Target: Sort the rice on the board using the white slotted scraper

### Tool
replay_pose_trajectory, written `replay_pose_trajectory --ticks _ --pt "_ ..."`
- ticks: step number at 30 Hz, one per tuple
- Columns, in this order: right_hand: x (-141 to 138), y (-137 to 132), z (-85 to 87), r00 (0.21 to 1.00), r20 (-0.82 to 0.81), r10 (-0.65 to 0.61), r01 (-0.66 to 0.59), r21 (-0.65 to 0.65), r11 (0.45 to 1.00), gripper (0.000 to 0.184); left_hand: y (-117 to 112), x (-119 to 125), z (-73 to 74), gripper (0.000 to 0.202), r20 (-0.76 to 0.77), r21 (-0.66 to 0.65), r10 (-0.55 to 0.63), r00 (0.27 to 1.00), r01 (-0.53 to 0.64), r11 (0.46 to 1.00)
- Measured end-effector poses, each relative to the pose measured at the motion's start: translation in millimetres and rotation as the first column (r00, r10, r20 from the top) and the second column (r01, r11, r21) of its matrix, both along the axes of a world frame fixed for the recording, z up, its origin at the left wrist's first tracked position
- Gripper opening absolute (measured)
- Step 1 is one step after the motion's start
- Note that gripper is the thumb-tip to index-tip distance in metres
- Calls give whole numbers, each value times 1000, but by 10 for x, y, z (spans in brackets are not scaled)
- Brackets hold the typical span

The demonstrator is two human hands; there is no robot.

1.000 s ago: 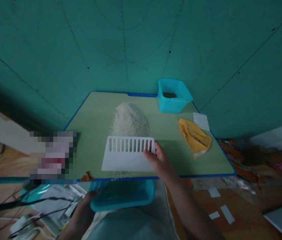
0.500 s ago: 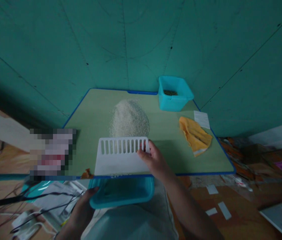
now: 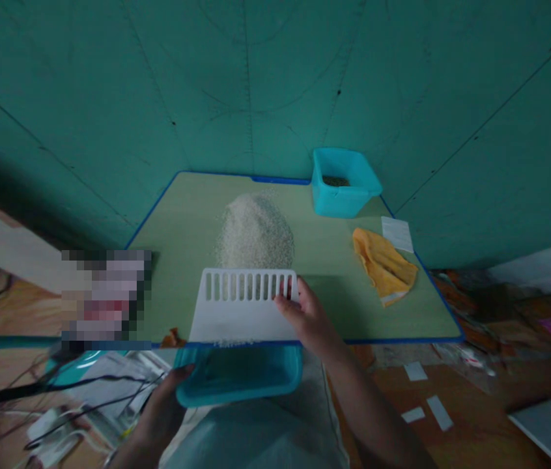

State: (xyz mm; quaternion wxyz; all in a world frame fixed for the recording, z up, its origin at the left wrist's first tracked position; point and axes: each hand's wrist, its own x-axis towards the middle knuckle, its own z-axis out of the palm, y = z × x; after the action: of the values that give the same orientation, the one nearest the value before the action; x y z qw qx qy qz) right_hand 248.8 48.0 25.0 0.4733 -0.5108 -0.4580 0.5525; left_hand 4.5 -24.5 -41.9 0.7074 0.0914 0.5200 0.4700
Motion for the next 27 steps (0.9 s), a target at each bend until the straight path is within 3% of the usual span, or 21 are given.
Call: replay_pose_trajectory --ticks 27 --pt "49 -85 40 999 -31 43 -44 -28 999 22 28 20 9 31 -6 27 -30 1000 30 999"
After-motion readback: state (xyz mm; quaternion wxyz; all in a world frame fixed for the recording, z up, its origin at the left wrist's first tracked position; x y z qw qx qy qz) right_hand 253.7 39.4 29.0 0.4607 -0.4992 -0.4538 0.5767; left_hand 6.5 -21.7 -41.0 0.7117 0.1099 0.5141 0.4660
